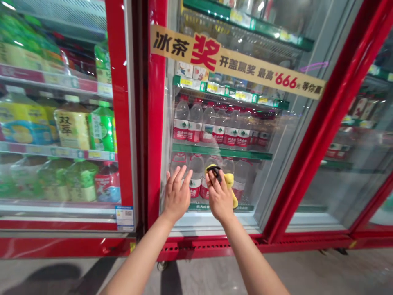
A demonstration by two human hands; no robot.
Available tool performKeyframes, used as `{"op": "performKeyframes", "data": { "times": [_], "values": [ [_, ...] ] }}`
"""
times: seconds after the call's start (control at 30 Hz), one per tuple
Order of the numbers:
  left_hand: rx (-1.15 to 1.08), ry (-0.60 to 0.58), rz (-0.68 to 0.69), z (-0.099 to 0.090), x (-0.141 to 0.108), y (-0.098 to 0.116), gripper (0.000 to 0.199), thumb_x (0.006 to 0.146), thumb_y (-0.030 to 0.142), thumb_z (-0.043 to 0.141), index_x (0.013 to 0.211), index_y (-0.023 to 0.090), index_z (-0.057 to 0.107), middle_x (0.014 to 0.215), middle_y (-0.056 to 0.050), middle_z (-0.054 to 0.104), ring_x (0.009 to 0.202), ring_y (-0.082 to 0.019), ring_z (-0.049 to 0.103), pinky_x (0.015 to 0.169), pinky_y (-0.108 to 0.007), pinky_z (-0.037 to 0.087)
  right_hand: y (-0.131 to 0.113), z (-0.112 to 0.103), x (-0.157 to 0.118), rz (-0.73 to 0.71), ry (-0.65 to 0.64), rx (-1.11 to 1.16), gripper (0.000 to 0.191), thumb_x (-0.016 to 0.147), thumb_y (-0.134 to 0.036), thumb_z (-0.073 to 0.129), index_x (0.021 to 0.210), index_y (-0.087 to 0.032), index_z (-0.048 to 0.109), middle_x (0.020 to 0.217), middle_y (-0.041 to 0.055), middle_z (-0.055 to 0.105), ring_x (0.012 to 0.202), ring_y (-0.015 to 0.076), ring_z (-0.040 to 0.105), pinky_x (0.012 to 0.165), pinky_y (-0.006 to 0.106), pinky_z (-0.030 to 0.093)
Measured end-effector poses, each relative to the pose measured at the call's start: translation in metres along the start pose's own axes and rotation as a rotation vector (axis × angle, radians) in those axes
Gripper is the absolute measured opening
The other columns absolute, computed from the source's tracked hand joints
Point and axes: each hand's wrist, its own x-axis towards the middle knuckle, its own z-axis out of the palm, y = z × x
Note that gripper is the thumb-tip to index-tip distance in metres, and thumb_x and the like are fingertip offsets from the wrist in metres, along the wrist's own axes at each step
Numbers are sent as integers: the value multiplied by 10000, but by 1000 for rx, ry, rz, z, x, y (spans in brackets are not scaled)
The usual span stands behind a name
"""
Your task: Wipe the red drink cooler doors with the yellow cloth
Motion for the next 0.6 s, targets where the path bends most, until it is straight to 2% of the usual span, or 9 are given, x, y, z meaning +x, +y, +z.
{"op": "performKeyframes", "data": {
  "times": [0.07,0.17,0.23,0.3,0.37,0.43,0.5,0.57,0.6],
  "values": [
    [11,-25,32,4,2,7,670,922,116,512,1559,245,349,1553,-117,473,1513,-260,319,1269,-532,209,11,-11,15,-33,-80,-22,693,937,-116,397,1595,-308,293,1618,28,388,1539,304,218,1020,466,493],
    [29,-69,37,8,4,17,697,920,148,552,1572,238,323,1589,-126,420,1533,-277,265,1277,-544,161,45,-21,27,134,63,-6,689,942,-150,395,1605,-283,265,1634,57,354,1531,315,227,1097,521,429],
    [33,-99,35,11,4,22,720,921,173,570,1583,242,295,1611,-126,382,1542,-284,233,1278,-548,146,63,-15,13,273,188,15,693,944,-181,392,1615,-249,231,1636,105,338,1515,342,251,1125,598,374],
    [39,-114,47,14,4,28,744,927,194,577,1595,252,256,1621,-123,361,1548,-286,210,1275,-557,143,68,-2,-11,384,249,-2,706,937,-185,384,1620,-204,205,1628,151,338,1508,363,255,1116,640,362],
    [46,-112,56,17,4,33,769,932,223,588,1604,257,218,1626,-131,345,1554,-293,178,1269,-580,130,64,7,-30,386,217,-42,718,920,-168,390,1617,-171,218,1614,169,359,1512,373,243,1114,627,374],
    [38,-104,50,22,4,39,794,930,259,608,1609,259,196,1634,-141,319,1559,-305,144,1262,-608,112,60,5,-32,273,125,-62,713,907,-162,414,1605,-191,273,1608,142,382,1517,370,237,1119,588,390],
    [22,-104,44,28,4,45,815,922,293,631,1609,271,191,1643,-142,293,1559,-317,129,1253,-636,97,66,-8,-16,169,13,-76,702,906,-166,435,1593,-246,313,1625,84,368,1524,349,230,1125,539,401],
    [1,-113,49,34,4,50,829,913,305,647,1607,293,192,1651,-133,275,1558,-327,128,1243,-660,83,83,-23,3,191,-60,-112,709,911,-160,435,1598,-269,296,1657,46,302,1532,324,219,1138,501,395],
    [-8,-120,54,36,3,52,837,909,307,654,1606,300,191,1653,-130,268,1557,-332,125,1240,-669,74,93,-29,10,248,-58,-126,716,915,-158,426,1607,-253,268,1670,53,265,1532,317,218,1148,499,382]
  ]
}}
